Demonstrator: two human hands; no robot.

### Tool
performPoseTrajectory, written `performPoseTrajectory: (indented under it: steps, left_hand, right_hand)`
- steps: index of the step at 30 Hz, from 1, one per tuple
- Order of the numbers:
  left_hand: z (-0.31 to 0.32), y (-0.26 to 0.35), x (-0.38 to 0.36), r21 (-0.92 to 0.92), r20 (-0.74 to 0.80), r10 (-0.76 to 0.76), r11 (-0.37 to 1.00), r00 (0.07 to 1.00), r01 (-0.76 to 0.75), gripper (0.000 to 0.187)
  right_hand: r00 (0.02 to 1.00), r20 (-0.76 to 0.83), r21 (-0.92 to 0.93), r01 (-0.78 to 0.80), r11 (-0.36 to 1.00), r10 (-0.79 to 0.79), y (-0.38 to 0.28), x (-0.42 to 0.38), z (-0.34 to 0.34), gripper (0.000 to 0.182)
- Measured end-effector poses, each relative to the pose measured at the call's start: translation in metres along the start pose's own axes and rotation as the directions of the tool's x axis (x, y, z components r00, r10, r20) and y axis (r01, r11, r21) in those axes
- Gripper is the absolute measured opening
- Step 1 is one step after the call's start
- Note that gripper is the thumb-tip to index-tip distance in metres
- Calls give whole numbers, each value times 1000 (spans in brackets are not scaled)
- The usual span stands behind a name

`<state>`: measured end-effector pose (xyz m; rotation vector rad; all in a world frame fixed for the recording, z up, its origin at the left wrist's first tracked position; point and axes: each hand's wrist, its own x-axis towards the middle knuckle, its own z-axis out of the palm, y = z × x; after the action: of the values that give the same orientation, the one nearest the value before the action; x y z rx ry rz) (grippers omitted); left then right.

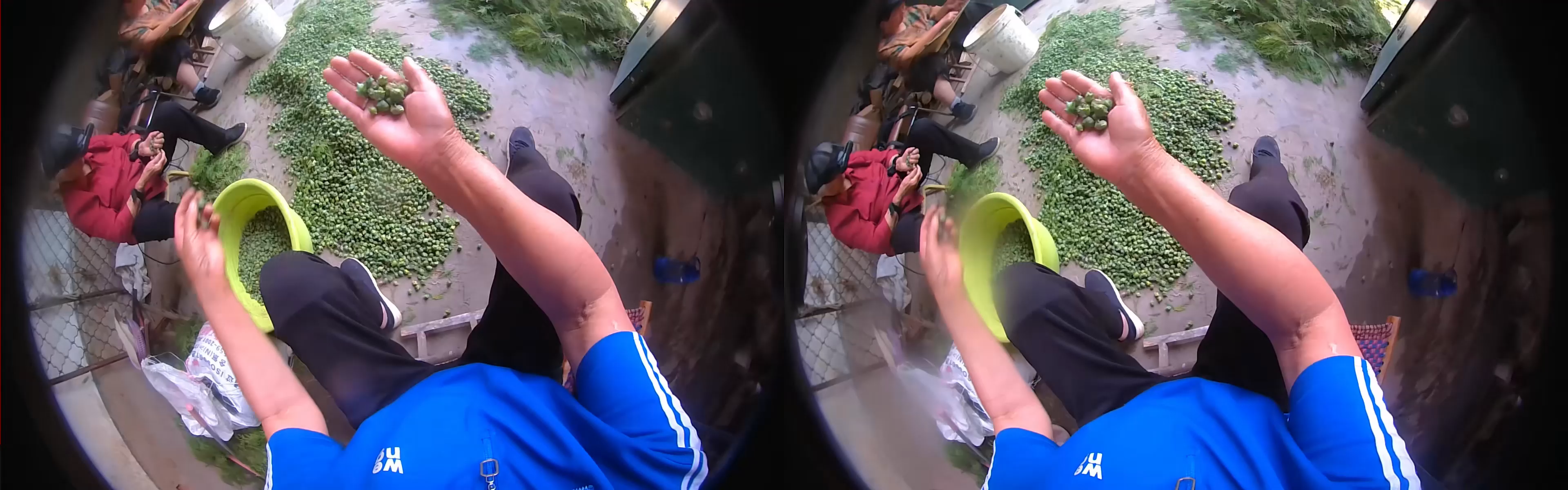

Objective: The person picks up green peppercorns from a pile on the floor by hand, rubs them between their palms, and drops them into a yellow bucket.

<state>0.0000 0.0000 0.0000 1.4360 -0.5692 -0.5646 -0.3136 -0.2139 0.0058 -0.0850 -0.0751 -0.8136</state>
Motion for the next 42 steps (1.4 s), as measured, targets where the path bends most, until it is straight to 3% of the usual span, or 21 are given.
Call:
performPoseTrajectory:
  steps: [2, 3, 4, 6, 7, 8, 9, 10, 11, 12, 14, 16, 17, 19, 23, 27, 34, 37, 40, 42]
  left_hand:
    - [-63, -13, -1, 48, -42, -20, 999, 999, 22, 48]
    - [-85, -34, -3, 729, -85, 190, 681, 978, -69, 44]
    - [-87, -36, -3, 1000, 28, 376, -24, 926, -20, 41]
    - [-75, -21, -7, 994, 110, 415, -47, 903, -100, 40]
    - [-51, -12, -13, 984, 173, 465, -49, 868, -170, 39]
    - [-14, 4, -17, 856, 98, 344, 450, 934, -256, 37]
    - [29, 23, -29, 734, 169, 338, 584, 926, -347, 33]
    - [66, 37, -36, 690, 294, 373, 554, 880, -465, 29]
    - [102, 43, -41, 527, 308, 364, 704, 879, -476, 28]
    - [135, 47, -47, 419, 351, 365, 762, 862, -493, 26]
    - [193, 57, -66, 390, 477, 308, 765, 823, -513, 27]
    - [236, 49, -73, 204, 613, 408, 746, 677, -634, 26]
    - [249, 40, -78, 202, 616, 420, 733, 666, -649, 29]
    - [264, 26, -80, 312, 637, 466, 573, 614, -758, 34]
    - [269, 12, -78, 362, 576, 497, 557, 649, -747, 29]
    - [263, 18, -81, 334, 581, 434, 644, 689, -688, 18]
    - [256, 15, -83, 369, 575, 401, 651, 713, -664, 17]
    - [255, 19, -84, 306, 546, 366, 751, 754, -586, 20]
    - [254, 20, -82, 338, 543, 379, 718, 749, -608, 20]
    - [251, 20, -78, 376, 646, 405, 570, 648, -731, 20]
  right_hand:
    - [999, 33, -3, -22, 1000, 22, 4, 0, 3, 61]
    - [999, 37, -9, -20, 1000, 21, -7, -5, 3, 61]
    - [998, 50, -14, -26, 1000, 27, -8, -3, 5, 61]
    - [999, 45, -1, -28, 1000, 28, -6, -5, 4, 61]
    - [998, 53, -10, -32, 999, 32, -7, -2, 3, 61]
    - [998, 57, -13, -37, 999, 37, -6, -1, 1, 61]
    - [998, 53, -12, -41, 999, 41, -4, -3, 0, 61]
    - [999, 32, -8, -40, 999, 40, -3, -4, 0, 61]
    - [999, 12, -6, -37, 999, 37, -3, -5, 0, 61]
    - [999, 11, -7, -36, 999, 36, -3, -4, -1, 61]
    - [999, -35, -1, -23, 1000, 23, -5, -2, -4, 62]
    - [999, -37, 15, -18, 1000, 18, -5, -1, -4, 63]
    - [999, -38, 33, -17, 999, 18, -5, -2, -5, 64]
    - [997, -57, 89, -46, 995, 52, -8, -5, -5, 59]
    - [995, -94, 53, -27, 998, 32, -6, -3, -8, 65]
    - [994, -106, 30, -19, 999, 22, -2, -2, -7, 63]
    - [995, -86, 11, -50, 999, 51, 7, -1, -11, 63]
    - [997, -52, -7, -56, 998, 56, 8, -2, -13, 63]
    - [996, -72, 33, -51, 998, 54, 9, -1, -12, 64]
    - [994, -93, 27, -53, 998, 56, 10, 2, -14, 64]
